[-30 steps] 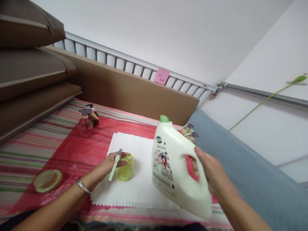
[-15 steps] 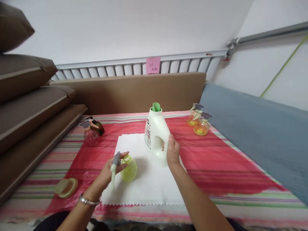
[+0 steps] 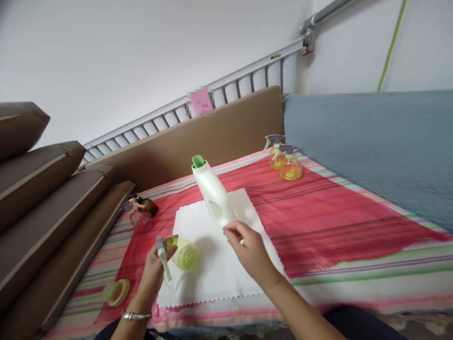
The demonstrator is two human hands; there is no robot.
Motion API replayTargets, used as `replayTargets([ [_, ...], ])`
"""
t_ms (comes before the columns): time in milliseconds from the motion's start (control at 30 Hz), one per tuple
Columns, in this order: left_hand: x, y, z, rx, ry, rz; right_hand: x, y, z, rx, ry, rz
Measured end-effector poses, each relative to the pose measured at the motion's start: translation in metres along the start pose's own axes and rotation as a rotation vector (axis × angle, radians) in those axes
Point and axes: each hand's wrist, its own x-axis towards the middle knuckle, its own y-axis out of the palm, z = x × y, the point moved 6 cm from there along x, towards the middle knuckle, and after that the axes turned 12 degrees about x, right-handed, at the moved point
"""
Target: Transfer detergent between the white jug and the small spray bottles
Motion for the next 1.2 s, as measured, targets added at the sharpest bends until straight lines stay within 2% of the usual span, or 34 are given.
replayTargets([
  [100, -0.006, -0.011, -0.010, -0.055, -0.002, -0.097, -0.020, 0.021, -0.038, 0.134, 0.169, 0.121],
  [233, -0.019, -0.013, -0.039, -0.067, 0.029, -0.080, -0.041, 0.047, -0.077, 0.342, 0.438, 0.194],
  [300, -0.026, -0.005, -0.050, -0.106, 0.050, -0.070, -0.049, 0.059, -0.081, 0.491, 0.561, 0.242],
  [400, -0.032, 0.018, -0.052, -0.209, 0.063, -0.037, -0.062, 0.076, -0.075, 0.923, 0.731, 0.394],
  [467, -0.033, 0.035, -0.049, -0.253, 0.071, 0.002, -0.066, 0.081, -0.072, 1.176, 0.798, 0.469],
  [500, -0.033, 0.042, -0.049, -0.257, 0.081, 0.021, -0.066, 0.079, -0.074, 1.232, 0.806, 0.468],
  [567, -0.035, 0.047, -0.055, -0.249, 0.111, 0.042, -0.065, 0.074, -0.079, 1.270, 0.801, 0.427],
  [633, -0.039, 0.039, -0.069, -0.240, 0.131, 0.046, -0.064, 0.069, -0.081, 1.272, 0.787, 0.391],
  [700, -0.044, 0.016, -0.091, -0.260, 0.157, 0.002, -0.064, 0.065, -0.080, 1.261, 0.785, 0.376],
  [833, -0.054, -0.050, -0.147, -0.406, 0.288, -0.179, -0.067, 0.062, -0.074, 1.225, 0.801, 0.361],
  [933, -0.060, -0.079, -0.177, -0.489, 0.335, -0.235, -0.070, 0.064, -0.071, 1.203, 0.785, 0.387],
  [1033, -0.064, -0.080, -0.188, -0.503, 0.326, -0.202, -0.073, 0.066, -0.070, 1.166, 0.783, 0.402],
  [1200, -0.068, -0.055, -0.182, -0.475, 0.316, -0.137, -0.078, 0.067, -0.073, 1.130, 0.818, 0.396],
])
